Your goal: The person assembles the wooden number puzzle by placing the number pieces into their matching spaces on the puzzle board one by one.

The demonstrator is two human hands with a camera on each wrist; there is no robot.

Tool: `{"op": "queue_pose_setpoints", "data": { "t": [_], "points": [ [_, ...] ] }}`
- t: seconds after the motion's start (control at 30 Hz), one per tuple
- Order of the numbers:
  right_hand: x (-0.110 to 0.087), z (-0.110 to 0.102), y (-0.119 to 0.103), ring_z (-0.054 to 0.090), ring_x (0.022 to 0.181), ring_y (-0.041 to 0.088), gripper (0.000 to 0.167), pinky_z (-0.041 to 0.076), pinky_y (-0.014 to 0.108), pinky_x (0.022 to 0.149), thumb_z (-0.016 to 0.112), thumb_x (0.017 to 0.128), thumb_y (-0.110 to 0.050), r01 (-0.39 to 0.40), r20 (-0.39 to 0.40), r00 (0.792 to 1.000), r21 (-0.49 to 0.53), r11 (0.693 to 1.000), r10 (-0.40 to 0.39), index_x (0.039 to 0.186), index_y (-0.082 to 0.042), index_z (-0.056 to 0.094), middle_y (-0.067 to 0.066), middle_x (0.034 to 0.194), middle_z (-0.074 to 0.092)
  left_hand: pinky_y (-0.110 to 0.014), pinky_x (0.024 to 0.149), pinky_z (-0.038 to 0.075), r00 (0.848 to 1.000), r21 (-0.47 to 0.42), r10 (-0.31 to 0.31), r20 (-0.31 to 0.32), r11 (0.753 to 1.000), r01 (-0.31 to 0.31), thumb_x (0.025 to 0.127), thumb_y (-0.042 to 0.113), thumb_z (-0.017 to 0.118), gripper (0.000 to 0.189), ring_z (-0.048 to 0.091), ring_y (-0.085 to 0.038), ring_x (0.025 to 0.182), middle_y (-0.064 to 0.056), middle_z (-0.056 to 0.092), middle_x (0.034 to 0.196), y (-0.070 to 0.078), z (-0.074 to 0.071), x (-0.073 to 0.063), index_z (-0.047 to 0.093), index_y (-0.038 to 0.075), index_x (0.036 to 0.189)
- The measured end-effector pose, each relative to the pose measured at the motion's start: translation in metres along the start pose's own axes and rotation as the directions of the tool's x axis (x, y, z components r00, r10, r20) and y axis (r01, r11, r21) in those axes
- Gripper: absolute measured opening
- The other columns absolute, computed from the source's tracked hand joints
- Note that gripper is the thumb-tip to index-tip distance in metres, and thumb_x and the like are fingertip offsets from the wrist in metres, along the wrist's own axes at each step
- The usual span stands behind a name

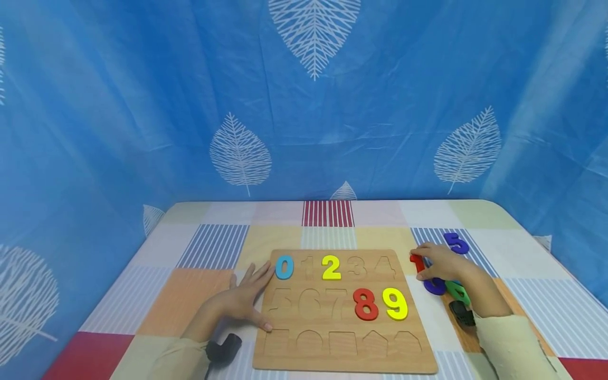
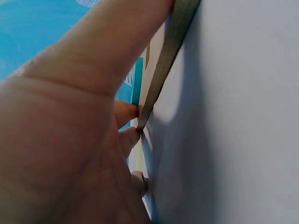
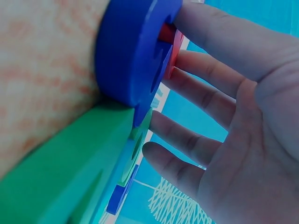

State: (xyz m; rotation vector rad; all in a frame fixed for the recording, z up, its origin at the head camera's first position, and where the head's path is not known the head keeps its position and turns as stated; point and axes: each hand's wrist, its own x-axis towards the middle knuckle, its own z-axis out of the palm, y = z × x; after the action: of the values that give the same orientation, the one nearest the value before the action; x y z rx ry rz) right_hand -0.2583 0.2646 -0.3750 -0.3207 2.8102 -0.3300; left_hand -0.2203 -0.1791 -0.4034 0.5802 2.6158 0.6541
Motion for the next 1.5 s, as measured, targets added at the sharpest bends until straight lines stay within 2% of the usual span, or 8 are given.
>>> {"op": "queue_pose_setpoints", "data": {
  "t": [0.3, 0.53, 0.73, 0.9, 1.23, 1.5],
  "points": [
    [0.0, 0.002, -0.003, 0.039, 0.114, 0.053, 0.066, 0.045, 0.06, 0.082, 0.075, 0.071, -0.034, 0.004, -0.016, 1.0, 0.03, 1.0, -0.004, 0.123, 0.0, 0.053, 0.034, 0.127, 0.043, -0.071, 0.098, -0.012, 1.0, -0.009, 0.001, 0.005, 1.0, -0.001, 0.054, 0.049, 0.081, 0.123, -0.011, -0.041, 0.138, -0.011, 0.0, 0.155, -0.001, -0.001, -0.004, 0.01, 0.012, 0.147],
    [0.002, 0.001, -0.011, 0.036, 0.118, 0.053, 0.07, 0.04, 0.062, 0.088, 0.075, 0.072, -0.034, -0.024, -0.041, 0.999, 0.059, 0.998, 0.026, 0.126, 0.002, 0.05, 0.034, 0.131, 0.041, -0.071, 0.098, -0.012, 1.0, -0.005, -0.004, 0.007, 1.0, 0.004, 0.053, 0.05, 0.081, 0.123, -0.011, -0.041, 0.138, -0.01, -0.001, 0.155, -0.002, -0.001, -0.006, 0.01, 0.012, 0.147],
    [0.008, -0.003, -0.025, 0.035, 0.118, 0.053, 0.07, 0.037, 0.065, 0.09, 0.075, 0.072, -0.033, -0.001, -0.068, 0.998, 0.039, 0.999, 0.004, 0.126, 0.003, 0.049, 0.034, 0.13, 0.041, -0.07, 0.098, -0.012, 1.0, 0.002, -0.01, 0.005, 1.0, 0.01, 0.053, 0.05, 0.08, 0.123, -0.01, -0.041, 0.138, -0.01, -0.001, 0.155, -0.003, -0.003, -0.006, 0.01, 0.012, 0.147],
    [0.01, -0.005, -0.038, 0.036, 0.118, 0.053, 0.07, 0.035, 0.065, 0.092, 0.073, 0.074, -0.034, 0.051, -0.089, 0.995, 0.069, 0.996, -0.045, 0.127, 0.004, 0.048, 0.034, 0.131, 0.04, -0.07, 0.099, -0.012, 1.0, 0.013, -0.016, 0.01, 1.0, 0.016, 0.053, 0.051, 0.08, 0.123, -0.011, -0.04, 0.139, -0.009, -0.001, 0.155, -0.003, -0.003, -0.005, 0.01, 0.013, 0.148],
    [0.016, -0.005, -0.068, 0.044, 0.112, 0.045, 0.064, 0.042, 0.06, 0.089, 0.073, 0.076, -0.027, 0.074, -0.116, 0.991, 0.125, 0.989, -0.06, 0.127, 0.002, 0.049, 0.026, 0.126, 0.048, -0.071, 0.099, -0.01, 1.0, 0.025, -0.005, 0.004, 1.0, 0.005, 0.055, 0.051, 0.08, 0.122, -0.009, -0.041, 0.139, -0.011, 0.001, 0.155, 0.0, -0.001, -0.002, 0.01, 0.012, 0.147],
    [0.022, -0.002, -0.099, 0.044, 0.111, 0.04, 0.06, 0.043, 0.055, 0.092, 0.074, 0.075, -0.022, 0.129, -0.13, 0.985, 0.108, 0.986, -0.115, 0.126, 0.0, 0.051, 0.022, 0.124, 0.052, -0.069, 0.1, -0.011, 1.0, 0.025, -0.017, -0.001, 1.0, 0.017, 0.055, 0.05, 0.08, 0.122, -0.009, -0.039, 0.139, -0.009, 0.001, 0.155, 0.002, 0.0, -0.001, 0.01, 0.014, 0.148]
  ]
}}
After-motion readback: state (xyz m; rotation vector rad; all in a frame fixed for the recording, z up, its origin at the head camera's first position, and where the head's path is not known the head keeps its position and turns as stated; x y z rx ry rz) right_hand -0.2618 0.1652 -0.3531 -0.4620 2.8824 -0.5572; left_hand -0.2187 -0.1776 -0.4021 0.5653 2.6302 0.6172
